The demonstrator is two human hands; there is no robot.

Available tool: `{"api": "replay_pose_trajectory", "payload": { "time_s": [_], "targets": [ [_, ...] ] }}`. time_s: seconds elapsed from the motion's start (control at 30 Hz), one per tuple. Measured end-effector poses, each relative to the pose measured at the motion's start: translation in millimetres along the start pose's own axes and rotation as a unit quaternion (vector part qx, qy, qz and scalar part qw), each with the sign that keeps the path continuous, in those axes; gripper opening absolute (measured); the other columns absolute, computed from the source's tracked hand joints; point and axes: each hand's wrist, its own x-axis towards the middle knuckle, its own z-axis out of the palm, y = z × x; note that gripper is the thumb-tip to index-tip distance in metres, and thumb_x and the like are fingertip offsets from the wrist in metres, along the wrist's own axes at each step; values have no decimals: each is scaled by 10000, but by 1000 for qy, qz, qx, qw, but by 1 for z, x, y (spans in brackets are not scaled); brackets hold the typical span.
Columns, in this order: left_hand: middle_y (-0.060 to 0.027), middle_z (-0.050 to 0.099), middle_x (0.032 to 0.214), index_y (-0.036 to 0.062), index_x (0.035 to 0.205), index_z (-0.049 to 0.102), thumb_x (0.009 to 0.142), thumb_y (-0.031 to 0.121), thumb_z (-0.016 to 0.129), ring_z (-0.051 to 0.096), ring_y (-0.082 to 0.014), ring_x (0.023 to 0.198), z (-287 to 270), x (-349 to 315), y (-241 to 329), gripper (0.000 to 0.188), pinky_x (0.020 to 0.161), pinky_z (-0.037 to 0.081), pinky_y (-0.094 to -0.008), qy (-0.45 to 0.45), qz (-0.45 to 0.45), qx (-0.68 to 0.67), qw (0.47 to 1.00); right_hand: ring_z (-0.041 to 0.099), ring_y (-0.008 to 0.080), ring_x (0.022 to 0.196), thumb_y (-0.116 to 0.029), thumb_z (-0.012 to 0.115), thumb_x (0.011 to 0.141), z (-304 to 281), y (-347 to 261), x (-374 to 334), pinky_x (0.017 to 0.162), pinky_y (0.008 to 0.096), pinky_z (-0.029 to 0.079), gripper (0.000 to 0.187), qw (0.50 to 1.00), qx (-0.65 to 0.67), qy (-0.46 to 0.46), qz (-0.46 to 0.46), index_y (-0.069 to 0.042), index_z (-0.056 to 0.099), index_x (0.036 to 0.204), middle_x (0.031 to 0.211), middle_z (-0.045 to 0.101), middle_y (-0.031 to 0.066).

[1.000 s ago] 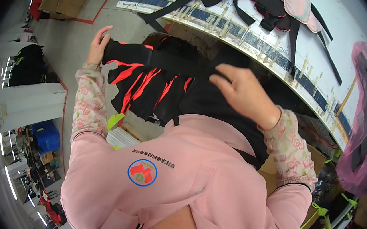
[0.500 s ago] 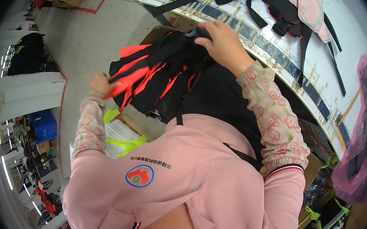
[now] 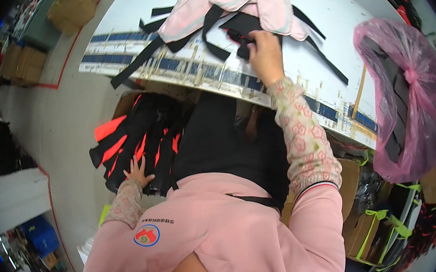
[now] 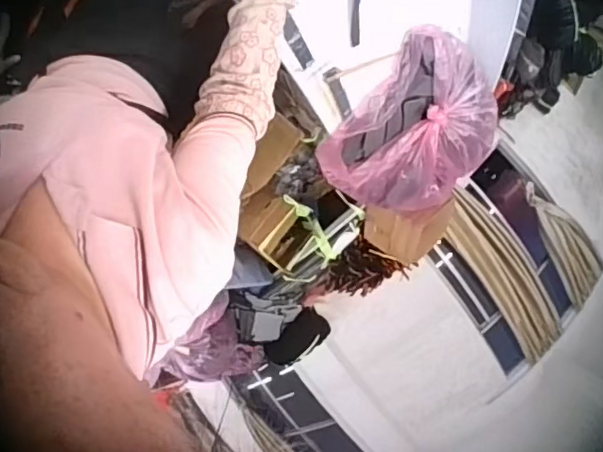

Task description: Assembling and organizing life vest components at a factory workbench.

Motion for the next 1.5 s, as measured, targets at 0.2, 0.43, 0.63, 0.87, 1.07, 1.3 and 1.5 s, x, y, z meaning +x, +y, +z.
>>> {"api": "replay_pose_trajectory", "payload": {
  "time_s": [0.2, 0.43, 0.63, 0.87, 1.07, 1.3, 1.5],
  "targets": [
    [-79, 97, 1626, 365, 1539, 159, 754, 560, 736, 162, -286, 1483, -44, -1, -12, 993, 1084, 159, -721, -65, 35, -78, 994, 495, 437, 1182, -217, 699, 735, -3, 94, 36, 1004, 501, 420, 755, 960, -222, -90, 145, -114, 380, 1411, 1363, 407, 265],
    [-125, 678, 1100, 107, 1241, 630, 839, 369, 728, 652, -292, 1002, -150, 4, -2, 489, 929, 485, -437, 57, 222, -281, 932, 560, 437, 1088, -61, 606, 780, 12, 75, 41, 898, 487, 494, 537, 944, -233, -126, 195, -82, 458, 1296, 1281, 452, 300],
    [-119, 672, 986, 14, 1131, 654, 858, 146, 698, 658, -244, 892, -252, -10, 117, 306, 813, 514, -334, 197, 431, -314, 823, 603, 285, 944, 13, 606, 781, -10, 105, 15, 815, 363, 518, 385, 991, -12, 65, 117, -35, 611, 1163, 1292, 478, 214],
    [-206, 458, 1354, 52, 1379, 442, 800, 176, 753, 444, -369, 1270, -319, -24, 258, 669, 1060, 360, -420, 377, 546, -299, 686, 575, 86, 753, 9, 612, 832, -180, -38, -6, 762, 218, 501, 239, 977, 188, -2, 106, -23, 672, 1061, 1140, 615, 82],
    [-220, 373, 1456, 57, 1390, 433, 770, 205, 788, 386, -388, 1334, -340, -56, 354, 730, 1100, 324, -420, 347, 640, -287, 622, 602, 48, 805, -9, 612, 892, -251, -70, -27, 750, 194, 488, 137, 893, 424, -72, 132, 18, 671, 1013, 984, 675, 19],
    [-113, 472, 1413, 65, 1470, 332, 939, 116, 596, 510, -208, 1229, -288, -52, 382, 595, 1014, 416, -348, -273, 595, -580, 485, 616, 116, 907, -88, 644, 888, -212, -18, -25, 802, 259, 481, 181, 763, 571, 49, 300, 1, 657, 1045, 992, 676, 52],
    [-175, 438, 1336, 75, 1388, 372, 871, 89, 685, 556, -197, 1086, -271, -3, 376, 605, 895, 489, -312, 85, 460, -588, 660, 622, 240, 985, -205, 681, 888, -127, 48, -27, 904, 329, 482, 371, 855, 423, 157, 257, 17, 582, 1168, 1205, 590, 122]
  ]
}}
